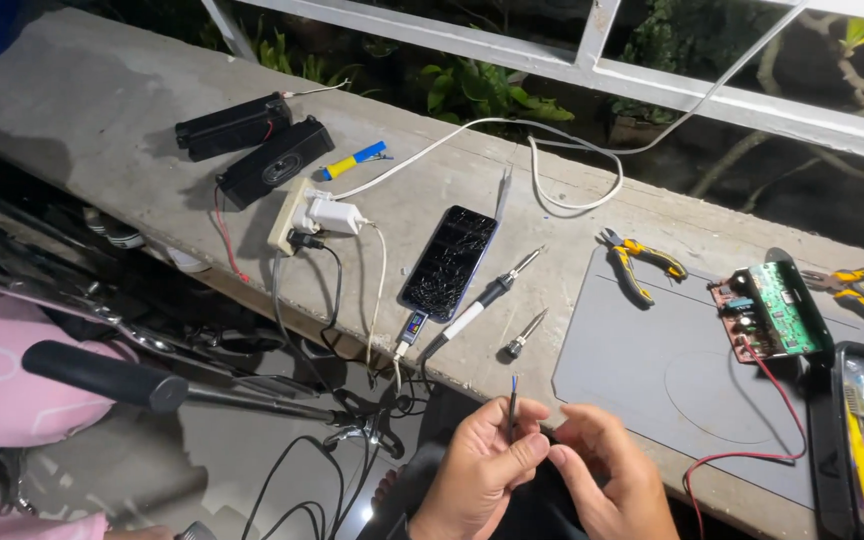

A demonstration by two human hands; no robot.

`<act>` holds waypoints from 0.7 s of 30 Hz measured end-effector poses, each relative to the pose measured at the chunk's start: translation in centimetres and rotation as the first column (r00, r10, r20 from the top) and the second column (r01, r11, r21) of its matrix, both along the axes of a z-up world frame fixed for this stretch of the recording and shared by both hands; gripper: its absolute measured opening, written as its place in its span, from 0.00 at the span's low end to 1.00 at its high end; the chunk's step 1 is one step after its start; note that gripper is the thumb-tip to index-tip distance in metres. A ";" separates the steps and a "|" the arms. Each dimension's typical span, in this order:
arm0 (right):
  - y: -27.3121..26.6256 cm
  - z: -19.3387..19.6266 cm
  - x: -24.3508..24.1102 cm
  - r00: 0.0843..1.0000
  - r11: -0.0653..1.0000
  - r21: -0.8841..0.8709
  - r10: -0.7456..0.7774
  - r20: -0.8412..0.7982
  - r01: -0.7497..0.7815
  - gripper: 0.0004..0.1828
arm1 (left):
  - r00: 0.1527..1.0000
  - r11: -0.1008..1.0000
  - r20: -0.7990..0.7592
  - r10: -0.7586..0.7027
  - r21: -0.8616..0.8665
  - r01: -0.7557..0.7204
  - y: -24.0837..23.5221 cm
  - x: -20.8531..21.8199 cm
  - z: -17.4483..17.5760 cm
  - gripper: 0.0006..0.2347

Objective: The person twists the ends of two wires together and then uses a soldering iron to apply solder to the connection. They then pick up a circuit board and insert the soldered wire into a component on the board.

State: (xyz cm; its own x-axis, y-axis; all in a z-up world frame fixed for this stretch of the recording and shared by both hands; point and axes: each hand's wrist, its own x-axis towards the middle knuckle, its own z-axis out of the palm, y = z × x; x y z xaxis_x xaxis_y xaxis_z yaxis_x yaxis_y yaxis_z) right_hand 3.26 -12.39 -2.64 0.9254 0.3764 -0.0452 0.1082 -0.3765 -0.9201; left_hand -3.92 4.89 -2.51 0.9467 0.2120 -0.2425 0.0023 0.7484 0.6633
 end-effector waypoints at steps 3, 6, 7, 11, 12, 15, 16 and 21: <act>-0.3 0.9 -0.4 0.994 0.994 0.027 0.107 0.014 -0.107 0.18 | 0.999 0.994 -0.034 -0.006 -0.106 0.002 0.3 0.9 2.2 0.17; -0.7 0.7 -0.3 0.964 0.974 0.014 0.222 0.147 -0.227 0.17 | 0.996 0.979 -0.094 -0.004 -0.201 -0.016 0.6 2.3 4.5 0.20; -0.9 0.4 -0.4 0.932 0.962 0.001 0.265 0.247 -0.273 0.17 | 0.997 0.974 -0.083 0.005 -0.225 -0.023 0.7 2.8 4.9 0.20; -1.9 -0.4 0.0 0.916 0.964 -0.071 0.267 0.299 -0.257 0.08 | 0.996 0.972 -0.082 -0.029 -0.235 0.009 0.3 4.6 6.3 0.18; -2.3 -0.4 -0.1 0.910 0.955 -0.057 0.296 0.292 -0.292 0.08 | 0.999 0.981 -0.047 -0.019 -0.192 0.009 0.1 5.0 6.1 0.17; -3.1 -0.5 -0.8 0.950 0.974 -0.020 0.226 0.216 -0.226 0.07 | 1.000 0.995 -0.008 -0.021 -0.098 0.021 -1.1 5.7 5.8 0.17; -3.4 -0.5 -1.2 0.980 0.990 0.004 0.136 0.142 -0.138 0.08 | 1.000 0.999 -0.009 -0.016 -0.041 0.015 -1.6 5.8 5.8 0.18; -4.1 2.0 -1.1 0.984 0.999 -0.001 0.037 0.175 -0.037 0.06 | 0.979 0.985 -0.110 -0.174 -0.006 0.174 -4.3 5.3 3.7 0.19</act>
State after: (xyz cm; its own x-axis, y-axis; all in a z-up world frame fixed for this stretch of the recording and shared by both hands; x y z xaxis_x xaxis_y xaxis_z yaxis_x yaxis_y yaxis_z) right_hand 2.16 -16.52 -0.65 0.9044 0.4103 0.1176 0.2818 -0.3670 -0.8865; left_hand 1.40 0.56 1.20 0.9368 0.0477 -0.3465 0.2050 0.7277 0.6545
